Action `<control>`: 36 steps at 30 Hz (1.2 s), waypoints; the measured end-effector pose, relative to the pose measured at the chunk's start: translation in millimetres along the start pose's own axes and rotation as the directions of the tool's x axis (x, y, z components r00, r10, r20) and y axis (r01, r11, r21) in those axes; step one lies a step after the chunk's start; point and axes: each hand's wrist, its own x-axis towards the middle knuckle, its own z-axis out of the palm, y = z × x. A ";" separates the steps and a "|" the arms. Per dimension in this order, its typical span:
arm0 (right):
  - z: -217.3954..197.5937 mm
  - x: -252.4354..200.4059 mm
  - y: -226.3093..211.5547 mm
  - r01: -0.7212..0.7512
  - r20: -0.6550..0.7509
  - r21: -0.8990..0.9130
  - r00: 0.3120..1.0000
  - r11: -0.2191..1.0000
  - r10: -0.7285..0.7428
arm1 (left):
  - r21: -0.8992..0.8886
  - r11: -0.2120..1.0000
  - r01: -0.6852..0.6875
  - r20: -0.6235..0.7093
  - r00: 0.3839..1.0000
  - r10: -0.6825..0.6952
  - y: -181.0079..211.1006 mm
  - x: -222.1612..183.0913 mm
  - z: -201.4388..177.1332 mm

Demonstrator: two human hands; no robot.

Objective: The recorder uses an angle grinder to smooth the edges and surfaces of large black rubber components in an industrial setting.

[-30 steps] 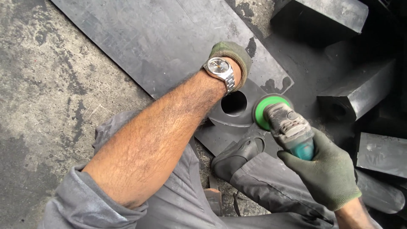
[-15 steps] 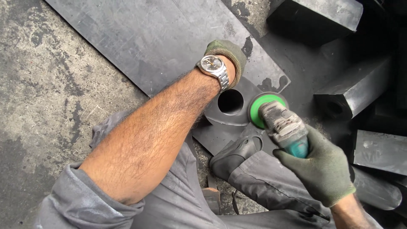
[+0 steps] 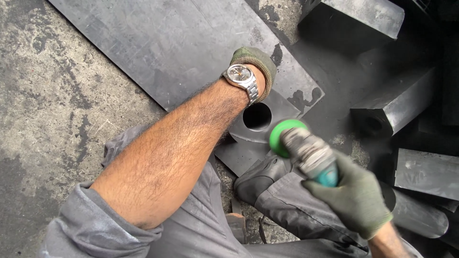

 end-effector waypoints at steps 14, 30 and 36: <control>-23.5 6.0 -20.3 -0.030 0.002 0.240 1.000 0.970 0.030 | 0.005 1.000 0.020 0.046 0.999 -0.020 1.7 -0.7 -0.4; -14.4 -0.1 -39.2 -0.123 0.308 0.049 0.946 0.991 0.102 | 0.013 1.000 0.002 0.087 0.996 -0.003 -5.4 -1.9 3.6; -24.1 10.0 -25.1 -0.249 0.091 0.317 0.968 0.915 0.232 | 0.020 1.000 0.021 0.100 0.995 -0.023 -2.1 -8.9 -5.7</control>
